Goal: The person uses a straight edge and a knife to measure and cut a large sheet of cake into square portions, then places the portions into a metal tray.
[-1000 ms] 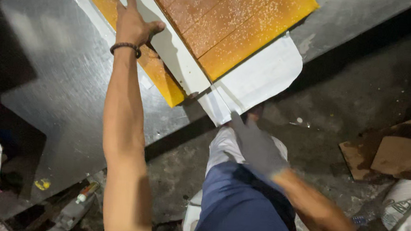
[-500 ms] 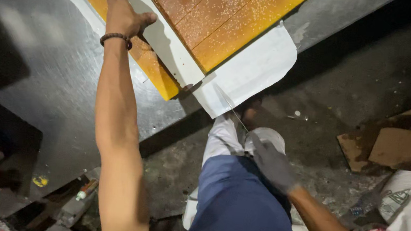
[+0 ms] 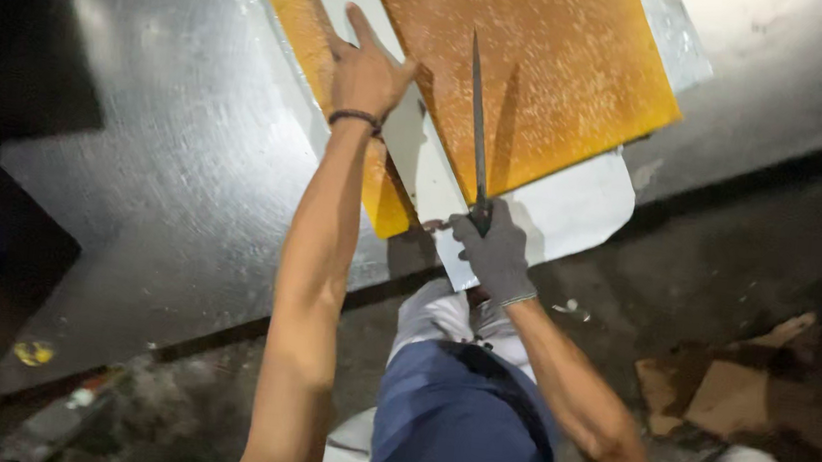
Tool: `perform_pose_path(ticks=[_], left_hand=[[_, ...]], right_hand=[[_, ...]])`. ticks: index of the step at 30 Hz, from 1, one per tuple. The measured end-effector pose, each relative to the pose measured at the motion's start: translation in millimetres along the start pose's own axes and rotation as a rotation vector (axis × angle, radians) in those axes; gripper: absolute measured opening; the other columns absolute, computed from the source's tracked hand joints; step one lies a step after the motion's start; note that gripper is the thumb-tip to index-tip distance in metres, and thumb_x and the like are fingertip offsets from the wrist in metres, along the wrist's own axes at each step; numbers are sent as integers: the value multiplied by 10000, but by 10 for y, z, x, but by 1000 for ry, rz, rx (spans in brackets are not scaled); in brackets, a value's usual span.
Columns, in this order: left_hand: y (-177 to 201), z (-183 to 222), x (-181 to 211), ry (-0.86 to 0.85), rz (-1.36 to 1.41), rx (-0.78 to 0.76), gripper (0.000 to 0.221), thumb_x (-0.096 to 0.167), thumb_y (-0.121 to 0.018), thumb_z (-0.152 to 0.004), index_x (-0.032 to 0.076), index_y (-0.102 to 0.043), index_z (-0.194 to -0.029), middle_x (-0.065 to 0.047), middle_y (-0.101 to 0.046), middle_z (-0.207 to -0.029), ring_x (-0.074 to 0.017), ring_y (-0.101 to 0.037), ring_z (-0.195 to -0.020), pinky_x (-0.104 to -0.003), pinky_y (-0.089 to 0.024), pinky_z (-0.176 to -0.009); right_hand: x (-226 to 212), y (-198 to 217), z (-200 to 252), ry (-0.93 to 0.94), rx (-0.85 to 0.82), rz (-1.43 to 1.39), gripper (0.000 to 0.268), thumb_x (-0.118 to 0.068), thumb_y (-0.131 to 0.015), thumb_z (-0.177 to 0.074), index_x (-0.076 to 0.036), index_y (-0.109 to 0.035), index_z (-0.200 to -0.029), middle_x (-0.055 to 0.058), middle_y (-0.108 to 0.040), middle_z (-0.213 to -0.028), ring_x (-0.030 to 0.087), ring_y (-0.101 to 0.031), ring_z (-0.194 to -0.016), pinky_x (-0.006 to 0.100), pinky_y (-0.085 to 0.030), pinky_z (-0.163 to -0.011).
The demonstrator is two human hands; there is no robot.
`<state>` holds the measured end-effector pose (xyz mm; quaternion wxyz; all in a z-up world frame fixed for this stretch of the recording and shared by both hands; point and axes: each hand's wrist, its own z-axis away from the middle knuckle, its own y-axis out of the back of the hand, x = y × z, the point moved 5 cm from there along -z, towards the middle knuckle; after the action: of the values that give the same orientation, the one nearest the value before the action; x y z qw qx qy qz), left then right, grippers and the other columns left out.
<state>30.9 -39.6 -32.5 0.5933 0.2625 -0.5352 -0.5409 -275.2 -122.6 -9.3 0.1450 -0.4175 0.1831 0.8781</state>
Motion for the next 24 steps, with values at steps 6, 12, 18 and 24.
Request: perform_pose_path(ticks=[6,12,18,24], left_hand=[[203,165,-6,-29,190,59,1198,517,-804,-844,37,-23,-1614,-557,-113,-1505,-584,-635,-1074,-501,-591,-881],[40,133,476,-14,173,86,1304,601,-860,-714,76,-51,-1593,-476,-300,-1416,-518,-664,-1001,-481,-612,-699],[-127,25,650,-38,221,128,1265,527,-849,-728,11,-75,-1586,-323,-455,-1239,-351,-674,-845,-396,-606,-578],[-255,-24,635,6,192,60,1263,552,-840,-738,15,-75,-1587,-365,-418,-1286,-336,-694,-796,-380,-600,-601]], right_hand=[[-136,-174,34,19,48,-138,355,-206,-731,-896,19,-534,-1088,111,-741,-838,186,-757,-710,308,-612,-540],[-220,-3,-34,29,120,-345,235,-73,-652,-930,-53,-422,-975,189,-694,-848,262,-779,-755,304,-586,-485],[-227,242,-173,-15,102,-283,207,-75,-630,-939,-56,-425,-919,228,-714,-819,272,-749,-691,278,-499,-380],[-213,209,-201,40,45,-327,210,-77,-644,-950,-44,-440,-908,219,-691,-782,287,-765,-730,297,-555,-477]])
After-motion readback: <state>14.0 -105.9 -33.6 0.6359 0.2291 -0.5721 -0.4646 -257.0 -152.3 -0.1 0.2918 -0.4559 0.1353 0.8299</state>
